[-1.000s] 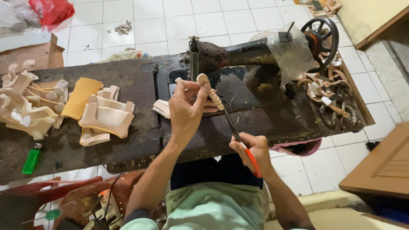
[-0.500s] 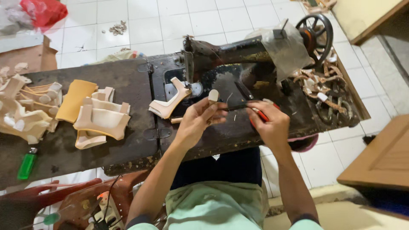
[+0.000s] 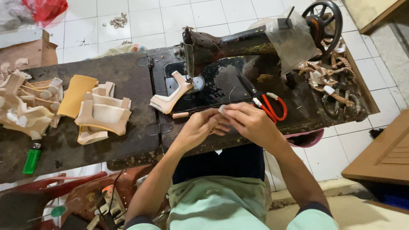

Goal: The person sews beige fabric pieces using a manual sewing machine, aligning edges and guiding the material under the needle. They trim excess thread with scissors and handle multiple fabric parts one at a time, stacking finished pieces on the table.

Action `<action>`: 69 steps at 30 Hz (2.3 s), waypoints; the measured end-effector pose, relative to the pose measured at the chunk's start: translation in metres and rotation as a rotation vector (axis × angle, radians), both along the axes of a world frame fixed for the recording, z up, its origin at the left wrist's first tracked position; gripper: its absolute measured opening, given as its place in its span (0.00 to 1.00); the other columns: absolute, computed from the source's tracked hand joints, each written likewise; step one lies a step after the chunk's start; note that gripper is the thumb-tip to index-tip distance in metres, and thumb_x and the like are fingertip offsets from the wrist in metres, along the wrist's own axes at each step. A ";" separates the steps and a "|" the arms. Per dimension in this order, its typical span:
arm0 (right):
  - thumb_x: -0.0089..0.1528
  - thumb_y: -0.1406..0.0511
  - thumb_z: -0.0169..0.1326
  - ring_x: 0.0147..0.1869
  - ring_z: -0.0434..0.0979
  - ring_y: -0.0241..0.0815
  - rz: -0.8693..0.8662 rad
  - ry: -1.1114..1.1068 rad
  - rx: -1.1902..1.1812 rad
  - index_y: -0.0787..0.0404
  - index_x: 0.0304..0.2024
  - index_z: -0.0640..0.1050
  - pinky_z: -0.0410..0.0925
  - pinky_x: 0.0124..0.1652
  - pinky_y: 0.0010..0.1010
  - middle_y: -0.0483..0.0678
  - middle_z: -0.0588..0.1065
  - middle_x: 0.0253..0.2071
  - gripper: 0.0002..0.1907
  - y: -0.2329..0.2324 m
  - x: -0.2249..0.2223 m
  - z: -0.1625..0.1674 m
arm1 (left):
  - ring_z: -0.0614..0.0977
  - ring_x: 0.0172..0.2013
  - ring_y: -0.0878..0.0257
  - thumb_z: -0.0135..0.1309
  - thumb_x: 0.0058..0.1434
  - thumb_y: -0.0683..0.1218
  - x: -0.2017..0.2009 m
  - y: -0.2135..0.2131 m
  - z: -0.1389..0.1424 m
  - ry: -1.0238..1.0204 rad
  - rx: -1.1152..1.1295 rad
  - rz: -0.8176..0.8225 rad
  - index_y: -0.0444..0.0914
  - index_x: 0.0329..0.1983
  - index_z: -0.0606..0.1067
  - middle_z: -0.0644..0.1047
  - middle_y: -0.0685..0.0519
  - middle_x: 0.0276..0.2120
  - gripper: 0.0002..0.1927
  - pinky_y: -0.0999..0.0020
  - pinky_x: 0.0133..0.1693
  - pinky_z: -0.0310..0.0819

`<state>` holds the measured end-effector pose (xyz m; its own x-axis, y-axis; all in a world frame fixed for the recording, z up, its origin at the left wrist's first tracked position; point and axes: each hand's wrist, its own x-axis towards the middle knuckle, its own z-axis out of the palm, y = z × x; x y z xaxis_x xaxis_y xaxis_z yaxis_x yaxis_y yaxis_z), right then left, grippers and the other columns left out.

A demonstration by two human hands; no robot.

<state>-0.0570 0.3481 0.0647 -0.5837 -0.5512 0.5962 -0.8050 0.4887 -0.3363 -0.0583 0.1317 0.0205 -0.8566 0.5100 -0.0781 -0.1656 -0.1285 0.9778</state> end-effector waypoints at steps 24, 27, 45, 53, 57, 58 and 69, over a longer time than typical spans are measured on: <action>0.60 0.64 0.63 0.33 0.80 0.47 -0.273 -0.174 -0.130 0.69 0.39 0.82 0.72 0.33 0.37 0.55 0.81 0.32 0.13 -0.057 -0.244 -0.081 | 0.78 0.45 0.47 0.60 0.62 0.45 -0.081 -0.071 -0.002 0.960 -0.982 0.495 0.35 0.49 0.79 0.78 0.47 0.43 0.13 0.54 0.48 0.72; 0.58 0.64 0.64 0.30 0.82 0.38 -0.235 -0.726 -0.253 0.71 0.37 0.82 0.74 0.33 0.31 0.53 0.82 0.30 0.13 -0.053 -0.210 -0.063 | 0.76 0.46 0.48 0.60 0.61 0.46 -0.090 -0.079 -0.004 1.062 -1.054 0.339 0.33 0.49 0.78 0.78 0.48 0.44 0.16 0.56 0.49 0.72; 0.57 0.60 0.64 0.31 0.80 0.38 -0.169 -0.965 -0.047 0.65 0.42 0.85 0.71 0.32 0.31 0.50 0.83 0.32 0.16 -0.111 -0.193 -0.051 | 0.79 0.52 0.50 0.58 0.62 0.40 -0.093 -0.105 -0.025 1.113 -0.895 0.368 0.31 0.47 0.78 0.77 0.45 0.49 0.11 0.60 0.55 0.75; 0.57 0.59 0.68 0.39 0.84 0.32 -0.065 -0.779 -0.149 0.66 0.42 0.83 0.75 0.39 0.24 0.47 0.83 0.36 0.18 -0.107 -0.195 -0.069 | 0.78 0.56 0.50 0.58 0.62 0.40 -0.098 -0.109 -0.031 1.202 -0.927 0.356 0.32 0.42 0.76 0.79 0.44 0.51 0.08 0.60 0.57 0.75; 0.55 0.62 0.71 0.30 0.75 0.36 -0.048 -0.667 0.005 0.65 0.43 0.83 0.69 0.32 0.29 0.48 0.79 0.29 0.18 -0.102 -0.191 -0.068 | 0.79 0.56 0.50 0.57 0.62 0.40 -0.099 -0.110 -0.031 1.175 -0.888 0.355 0.32 0.41 0.75 0.79 0.44 0.52 0.07 0.60 0.56 0.75; 0.55 0.63 0.70 0.30 0.74 0.35 0.004 -0.645 -0.043 0.63 0.44 0.83 0.69 0.32 0.28 0.47 0.79 0.30 0.17 -0.102 -0.190 -0.067 | 0.79 0.56 0.50 0.57 0.62 0.40 -0.099 -0.110 -0.030 1.176 -0.888 0.355 0.32 0.41 0.75 0.79 0.44 0.52 0.07 0.60 0.56 0.75; 0.57 0.63 0.69 0.32 0.74 0.34 0.055 -0.606 -0.035 0.62 0.47 0.84 0.69 0.33 0.28 0.46 0.80 0.34 0.17 -0.104 -0.190 -0.062 | 0.80 0.57 0.49 0.57 0.63 0.40 -0.097 -0.107 -0.030 1.120 -0.914 0.364 0.32 0.42 0.75 0.78 0.42 0.54 0.07 0.60 0.55 0.76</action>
